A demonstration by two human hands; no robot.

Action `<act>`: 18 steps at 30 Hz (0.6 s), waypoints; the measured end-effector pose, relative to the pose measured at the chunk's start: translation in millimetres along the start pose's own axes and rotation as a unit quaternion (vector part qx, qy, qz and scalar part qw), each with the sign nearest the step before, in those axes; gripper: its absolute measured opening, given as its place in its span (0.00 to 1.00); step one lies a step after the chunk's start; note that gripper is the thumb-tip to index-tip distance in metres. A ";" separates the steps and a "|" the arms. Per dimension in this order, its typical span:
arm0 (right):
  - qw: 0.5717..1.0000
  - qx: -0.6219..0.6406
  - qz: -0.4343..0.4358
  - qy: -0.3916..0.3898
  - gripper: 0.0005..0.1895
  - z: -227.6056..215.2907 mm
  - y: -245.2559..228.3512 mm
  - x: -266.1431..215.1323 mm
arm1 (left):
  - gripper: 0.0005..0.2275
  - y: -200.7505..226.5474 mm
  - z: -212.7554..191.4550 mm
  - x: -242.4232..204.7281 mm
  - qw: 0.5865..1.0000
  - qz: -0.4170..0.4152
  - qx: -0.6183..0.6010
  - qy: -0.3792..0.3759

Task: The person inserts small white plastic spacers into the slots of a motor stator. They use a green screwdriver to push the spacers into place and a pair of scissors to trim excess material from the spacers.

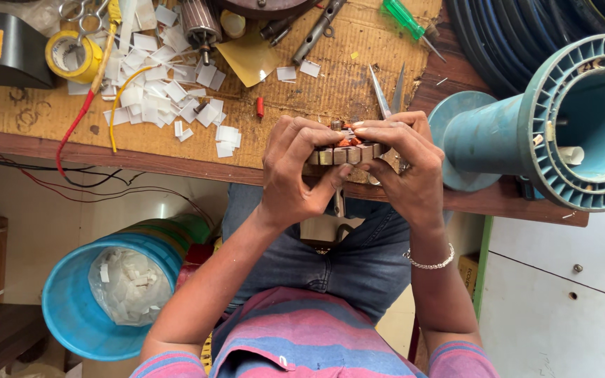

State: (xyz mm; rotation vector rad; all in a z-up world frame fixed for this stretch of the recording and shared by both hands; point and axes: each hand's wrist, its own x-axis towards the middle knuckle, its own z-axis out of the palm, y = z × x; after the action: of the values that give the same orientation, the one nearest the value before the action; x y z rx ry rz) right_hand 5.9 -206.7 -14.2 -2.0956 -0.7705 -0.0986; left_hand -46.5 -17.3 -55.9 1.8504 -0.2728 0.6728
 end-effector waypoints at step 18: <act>0.997 -0.008 0.036 -0.070 0.22 -5.8 -8.2 -4.0 | 0.19 -15.9 -10.1 -9.6 0.998 0.034 -0.031 -0.053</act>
State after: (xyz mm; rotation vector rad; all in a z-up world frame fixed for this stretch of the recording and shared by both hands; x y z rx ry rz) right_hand -0.7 -209.6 -6.2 -2.1604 -0.7780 0.0829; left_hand -49.8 -3.2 -71.4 1.8269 -0.4227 0.6076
